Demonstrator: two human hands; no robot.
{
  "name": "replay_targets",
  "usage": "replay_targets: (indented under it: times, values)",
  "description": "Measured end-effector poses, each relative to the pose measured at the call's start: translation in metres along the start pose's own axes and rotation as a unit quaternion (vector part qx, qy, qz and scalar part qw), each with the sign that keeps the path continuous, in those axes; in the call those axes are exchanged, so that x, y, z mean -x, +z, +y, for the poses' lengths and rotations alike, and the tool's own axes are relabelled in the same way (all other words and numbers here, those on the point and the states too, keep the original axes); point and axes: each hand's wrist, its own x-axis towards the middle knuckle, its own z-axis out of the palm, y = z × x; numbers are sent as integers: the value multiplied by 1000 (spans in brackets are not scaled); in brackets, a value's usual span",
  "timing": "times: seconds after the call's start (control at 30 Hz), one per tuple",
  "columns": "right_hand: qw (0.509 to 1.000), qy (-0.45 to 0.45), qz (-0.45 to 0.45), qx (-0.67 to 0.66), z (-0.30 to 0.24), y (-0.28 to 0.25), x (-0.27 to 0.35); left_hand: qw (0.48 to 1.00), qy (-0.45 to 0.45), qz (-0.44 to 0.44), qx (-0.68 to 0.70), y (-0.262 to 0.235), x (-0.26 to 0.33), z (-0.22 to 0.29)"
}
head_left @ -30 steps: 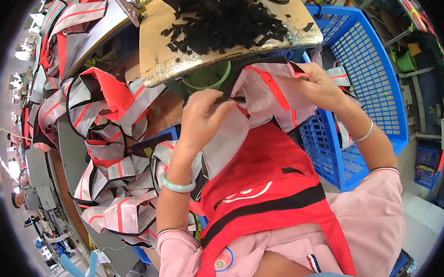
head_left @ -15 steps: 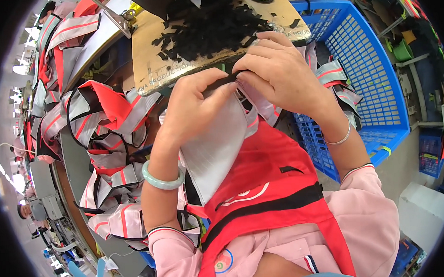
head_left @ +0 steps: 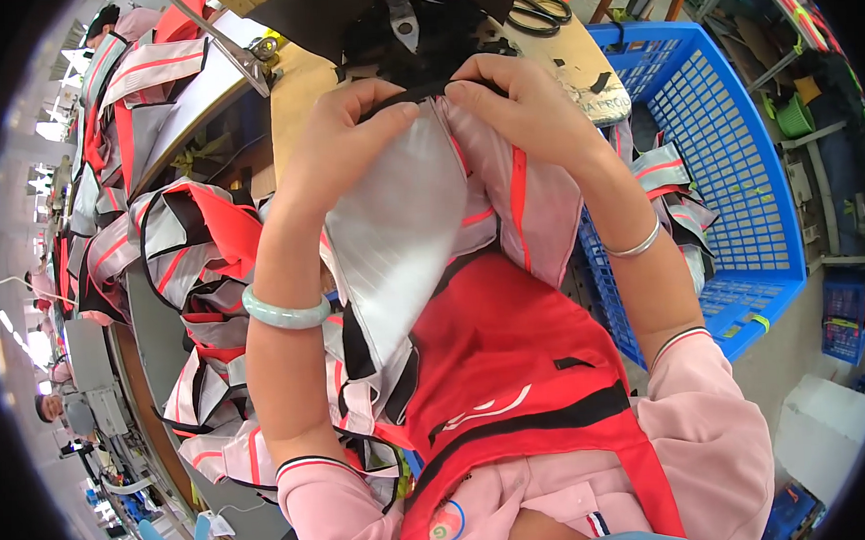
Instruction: Trimming and assembling fabric components for safety vests using an industrial machine.
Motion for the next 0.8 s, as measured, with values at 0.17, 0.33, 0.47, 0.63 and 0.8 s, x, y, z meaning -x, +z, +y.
replay_targets:
  times: [0.17,0.33,0.47,0.63,0.8]
  values:
    - [999,-16,3,45,7,-4,-23,1000,5,-23,2,-11,-27,-11]
    - [997,-7,-14,75,16,-7,-40,999,-33,13,22,-11,-43,-16]
    - [996,-1,-11,90,14,-6,-44,999,-34,6,37,-15,-48,-22]
    - [997,-25,-1,78,13,-4,-46,998,-37,9,60,-18,-47,-23]
    - [998,-23,-1,64,13,-4,-51,995,-27,24,94,-18,-45,-19]
